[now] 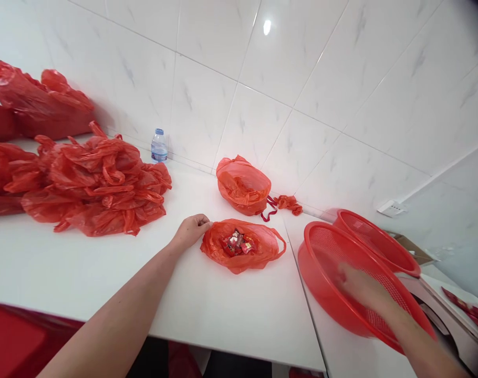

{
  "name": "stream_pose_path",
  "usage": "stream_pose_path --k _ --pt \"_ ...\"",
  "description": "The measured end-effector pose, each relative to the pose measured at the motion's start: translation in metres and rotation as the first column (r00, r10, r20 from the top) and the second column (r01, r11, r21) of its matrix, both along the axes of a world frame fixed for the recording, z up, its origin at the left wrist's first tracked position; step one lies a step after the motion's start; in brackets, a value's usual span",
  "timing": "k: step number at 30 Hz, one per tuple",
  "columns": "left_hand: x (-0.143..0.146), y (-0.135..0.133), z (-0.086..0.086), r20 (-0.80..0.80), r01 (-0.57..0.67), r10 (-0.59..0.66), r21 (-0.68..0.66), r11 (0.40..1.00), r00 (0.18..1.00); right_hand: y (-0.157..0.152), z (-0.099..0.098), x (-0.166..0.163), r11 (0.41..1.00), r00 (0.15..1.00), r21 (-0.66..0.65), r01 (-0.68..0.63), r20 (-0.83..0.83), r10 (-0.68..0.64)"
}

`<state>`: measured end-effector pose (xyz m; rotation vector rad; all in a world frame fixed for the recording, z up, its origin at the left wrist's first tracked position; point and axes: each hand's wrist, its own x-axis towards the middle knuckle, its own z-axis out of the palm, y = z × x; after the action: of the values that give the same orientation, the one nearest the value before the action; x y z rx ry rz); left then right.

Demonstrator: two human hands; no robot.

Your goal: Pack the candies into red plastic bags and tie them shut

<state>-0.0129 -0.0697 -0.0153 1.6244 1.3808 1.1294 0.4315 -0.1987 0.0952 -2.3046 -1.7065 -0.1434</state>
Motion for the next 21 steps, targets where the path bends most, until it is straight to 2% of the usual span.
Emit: stream_pose_path --k 2,3,5,8,11,14,17,21 --pt "0.000 0.000 -0.001 0.001 -0.003 0.003 0.000 1.000 1.000 0.007 0.016 -0.017 1.000 0.997 -0.011 0.005 0.082 -0.005" --pt "0.000 0.000 0.000 -0.001 -0.004 0.004 -0.001 1.000 1.000 0.009 0.024 -0.030 0.999 0.993 0.048 0.001 0.121 -0.007" --pt "0.000 0.000 0.000 -0.004 -0.004 0.004 -0.006 1.000 1.000 0.011 0.036 -0.062 0.980 0.989 0.181 -0.085 0.133 0.061" --pt "-0.001 -0.002 0.002 -0.005 0.000 0.000 -0.011 1.000 1.000 0.016 0.038 -0.115 0.942 0.960 0.189 -0.276 0.093 0.263" --pt "-0.001 -0.003 0.002 0.000 0.004 -0.004 -0.007 1.000 1.000 0.030 0.025 -0.155 0.895 0.911 0.167 -0.413 0.057 0.410" --pt "-0.001 -0.003 0.002 0.005 0.006 -0.006 0.000 1.000 1.000 0.049 0.011 -0.175 0.865 0.870 0.109 -0.489 -0.018 0.494" --pt "-0.001 -0.003 0.002 0.009 0.008 -0.008 0.003 1.000 1.000 0.063 -0.003 -0.175 0.846 0.843 0.108 -0.522 -0.089 0.531" --pt "-0.002 -0.001 0.002 0.018 0.023 -0.023 0.003 1.000 1.000 0.080 -0.036 -0.149 0.852 0.870 0.255 -0.457 -0.072 0.488"
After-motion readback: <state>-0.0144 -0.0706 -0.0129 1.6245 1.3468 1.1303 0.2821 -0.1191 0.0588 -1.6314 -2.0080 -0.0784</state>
